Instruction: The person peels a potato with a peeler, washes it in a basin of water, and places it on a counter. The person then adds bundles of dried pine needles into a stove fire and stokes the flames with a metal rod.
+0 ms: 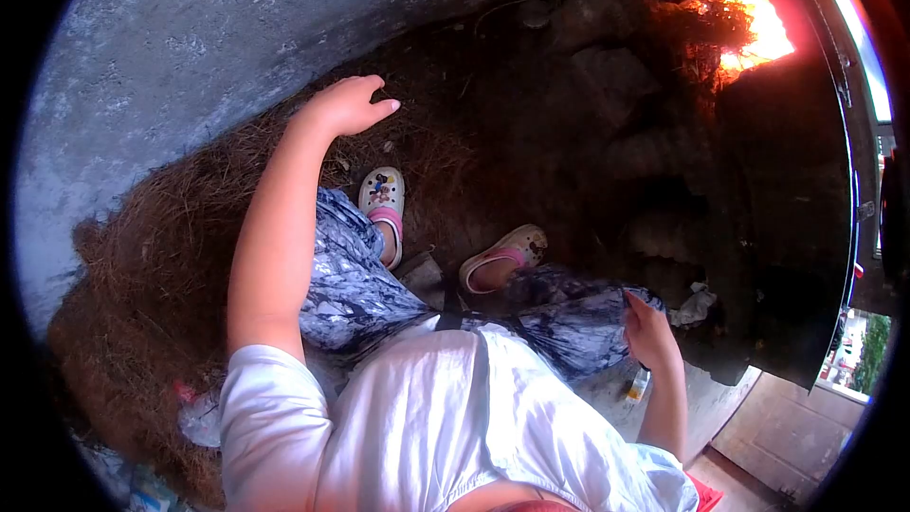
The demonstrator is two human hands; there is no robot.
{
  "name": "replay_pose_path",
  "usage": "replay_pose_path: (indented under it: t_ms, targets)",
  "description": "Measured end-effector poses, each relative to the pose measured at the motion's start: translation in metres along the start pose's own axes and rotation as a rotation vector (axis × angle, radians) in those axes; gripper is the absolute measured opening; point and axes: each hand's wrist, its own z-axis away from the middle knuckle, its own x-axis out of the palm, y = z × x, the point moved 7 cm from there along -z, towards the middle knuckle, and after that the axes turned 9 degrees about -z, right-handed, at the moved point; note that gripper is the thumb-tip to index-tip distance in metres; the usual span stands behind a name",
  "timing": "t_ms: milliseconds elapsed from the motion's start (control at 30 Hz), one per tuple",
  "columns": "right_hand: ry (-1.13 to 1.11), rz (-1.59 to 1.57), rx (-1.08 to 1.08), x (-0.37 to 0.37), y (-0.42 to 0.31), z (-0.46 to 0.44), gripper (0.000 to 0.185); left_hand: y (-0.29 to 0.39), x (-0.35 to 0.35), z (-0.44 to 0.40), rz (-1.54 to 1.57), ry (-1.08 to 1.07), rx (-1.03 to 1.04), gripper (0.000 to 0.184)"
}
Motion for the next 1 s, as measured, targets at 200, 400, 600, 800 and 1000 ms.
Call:
replay_pose_path:
  t_ms: [200,400,600,800,1000]
  targets:
    - [-0.006,0.192,-0.116,0.018,-0.031,0.015,0.036,0.001,0.003,-0.001,-0.008,0.008,-0.002,0.057]
    - [-0.202,0.071,0.072,0.018,-0.039,0.022,0.037,0.002,0.038,-0.04,-0.034,-0.079,0.019,0.059]
    - [0.076,0.204,-0.275,0.0,-0.017,0.012,0.037,-0.025,0.121,-0.085,0.203,0.021,-0.356,0.051]
    - [-0.092,0.179,0.031,0.018,-0.042,0.029,0.037,-0.049,0.278,-0.078,0.448,0.041,-0.564,0.083]
    - [-0.227,0.159,-0.056,0.023,-0.078,0.024,0.037,-0.043,0.303,-0.084,0.559,0.059,-0.602,0.107]
